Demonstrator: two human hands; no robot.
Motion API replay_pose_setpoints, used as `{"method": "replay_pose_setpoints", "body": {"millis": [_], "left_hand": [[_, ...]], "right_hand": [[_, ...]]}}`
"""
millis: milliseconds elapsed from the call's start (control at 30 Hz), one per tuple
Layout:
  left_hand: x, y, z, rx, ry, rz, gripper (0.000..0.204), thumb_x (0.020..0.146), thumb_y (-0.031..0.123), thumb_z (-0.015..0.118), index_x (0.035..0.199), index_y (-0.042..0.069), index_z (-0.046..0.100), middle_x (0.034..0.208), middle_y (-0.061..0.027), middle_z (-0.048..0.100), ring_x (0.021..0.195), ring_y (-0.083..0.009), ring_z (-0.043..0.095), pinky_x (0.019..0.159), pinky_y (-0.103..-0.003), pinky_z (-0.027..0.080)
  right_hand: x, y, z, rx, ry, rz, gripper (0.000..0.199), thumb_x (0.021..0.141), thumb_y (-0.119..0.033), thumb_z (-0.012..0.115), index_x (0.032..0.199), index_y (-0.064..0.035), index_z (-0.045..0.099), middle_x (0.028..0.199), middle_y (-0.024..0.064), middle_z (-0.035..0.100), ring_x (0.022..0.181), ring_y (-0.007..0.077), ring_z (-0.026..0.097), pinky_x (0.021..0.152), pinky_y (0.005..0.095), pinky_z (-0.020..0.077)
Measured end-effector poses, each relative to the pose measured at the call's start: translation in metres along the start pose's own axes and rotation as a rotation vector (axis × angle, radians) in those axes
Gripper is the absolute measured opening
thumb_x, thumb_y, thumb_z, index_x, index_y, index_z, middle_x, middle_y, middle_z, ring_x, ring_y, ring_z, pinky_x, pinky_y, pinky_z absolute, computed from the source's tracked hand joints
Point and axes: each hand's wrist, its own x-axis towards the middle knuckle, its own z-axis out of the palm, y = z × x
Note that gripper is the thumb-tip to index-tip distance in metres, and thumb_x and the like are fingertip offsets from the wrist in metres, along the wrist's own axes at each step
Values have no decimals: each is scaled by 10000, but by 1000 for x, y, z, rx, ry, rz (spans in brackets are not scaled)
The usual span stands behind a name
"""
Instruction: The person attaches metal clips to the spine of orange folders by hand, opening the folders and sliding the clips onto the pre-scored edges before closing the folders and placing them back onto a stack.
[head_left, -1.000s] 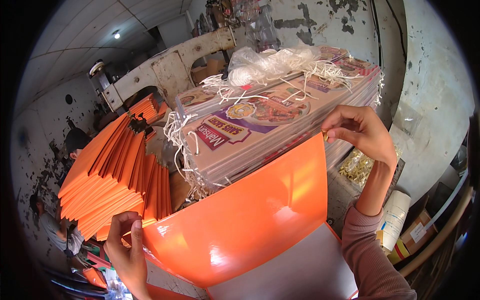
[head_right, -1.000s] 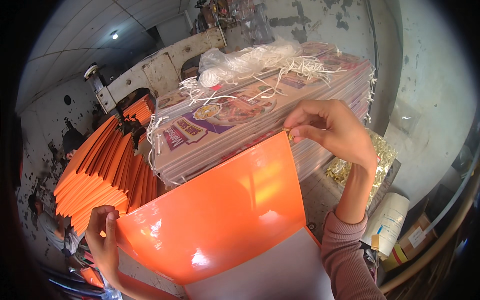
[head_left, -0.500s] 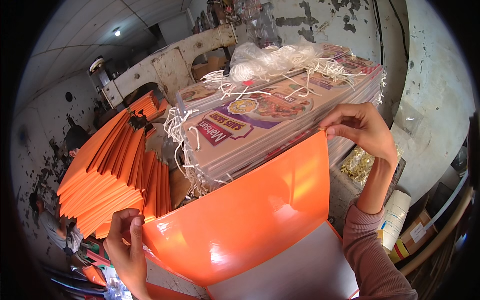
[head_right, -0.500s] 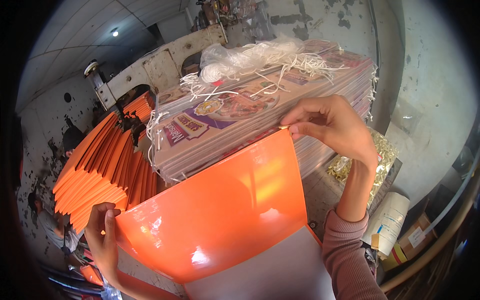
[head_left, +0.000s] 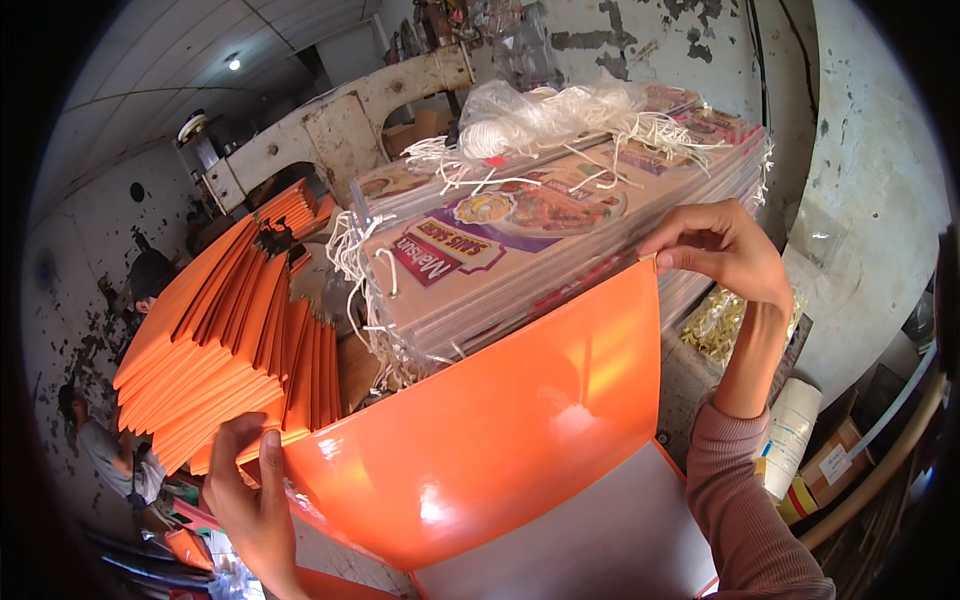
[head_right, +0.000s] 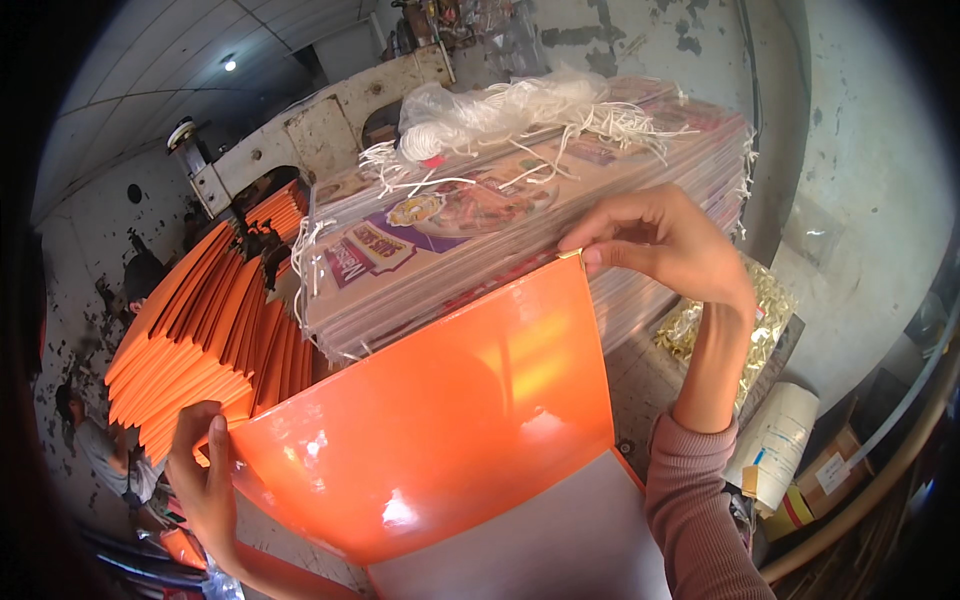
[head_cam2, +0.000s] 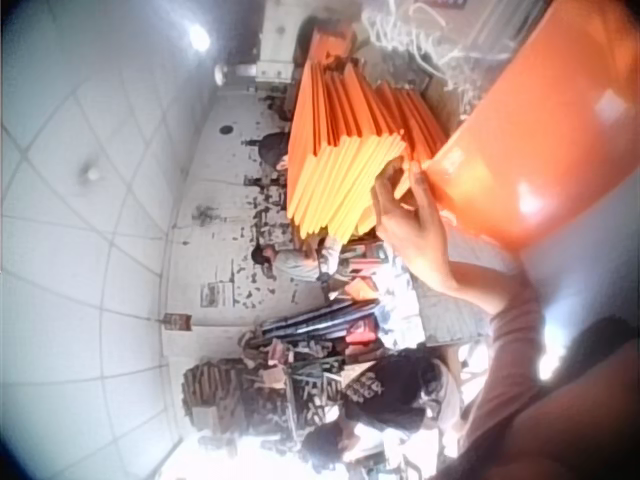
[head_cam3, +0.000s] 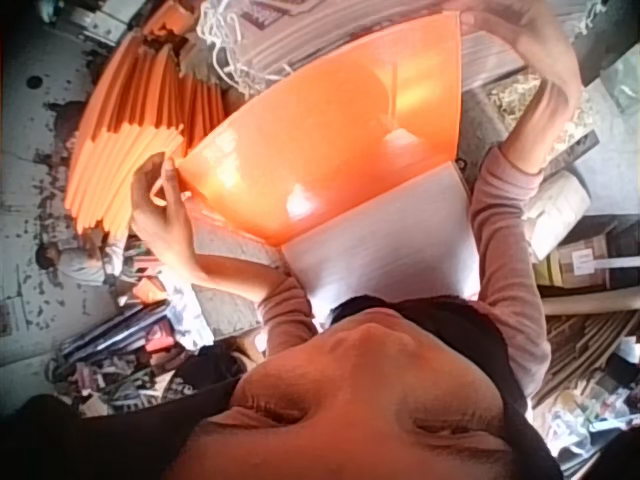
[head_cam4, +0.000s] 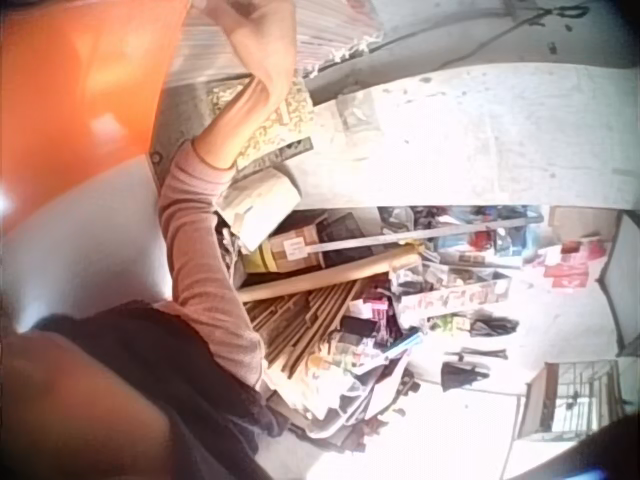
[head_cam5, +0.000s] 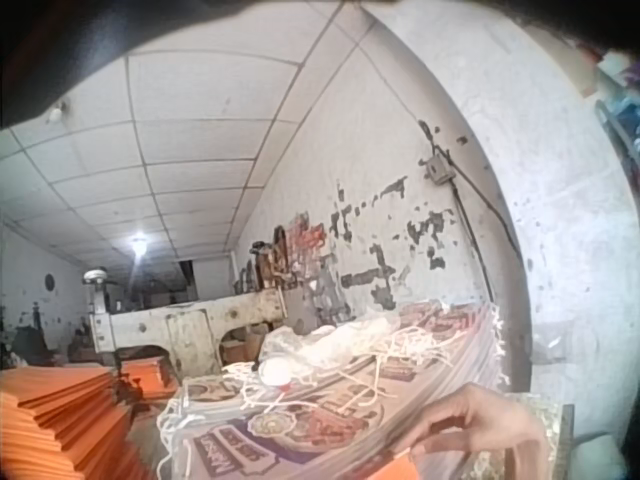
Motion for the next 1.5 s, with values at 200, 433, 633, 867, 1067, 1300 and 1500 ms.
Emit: {"method": "replay_pose_setpoints", "body": {"millis": [200,433,633,867,1067,1300,1500], "left_hand": [[-29,56,16,142,278,491,210,782,142,584,932,-3,557,938,-131,547,906,-270,530,793,-354,413],[-3,133,110,20,102,852,261,759,186,628,918,-2,542,894,-118,549,838,-259,538,703,-374,448],[2,155,134,24,16,760,229,772,266,610,859,68,535,741,-62,574,627,-221,597,505,-336,477],[-2,166,159,59,27,561,153,771,283,612,854,155,634,602,-68,600,574,-290,575,547,-378,431],[3,171,153,52,-9,638,149,788,259,590,771,114,563,616,-52,598,511,-263,585,439,-362,443],[10,161,169,-183,-68,662,114,763,208,606,775,107,556,608,-60,599,515,-268,576,473,-385,426],[6,168,161,-184,-142,522,108,729,146,632,799,69,606,726,-76,647,652,-260,616,582,-332,444]], "right_hand": [[4,3,-1,113,-2,-35,143,753,60,598,892,39,618,832,86,629,763,128,604,717,249,492],[-2,12,-13,198,-34,-49,123,727,44,639,847,48,611,778,85,628,709,130,617,654,225,502],[-3,8,-7,224,-7,-23,132,660,57,694,774,47,628,729,82,622,673,118,615,637,204,494],[3,24,-14,182,-32,-28,115,671,75,675,776,49,637,756,91,635,702,132,623,637,227,506],[6,19,-12,160,-81,-131,117,717,27,649,831,53,639,750,97,641,681,136,623,629,233,496],[3,21,-12,174,-73,-51,104,673,90,649,775,70,637,737,116,631,668,158,633,619,233,505],[4,19,-10,140,-52,-87,94,668,83,653,759,63,641,717,110,631,668,151,624,605,233,497]]}}
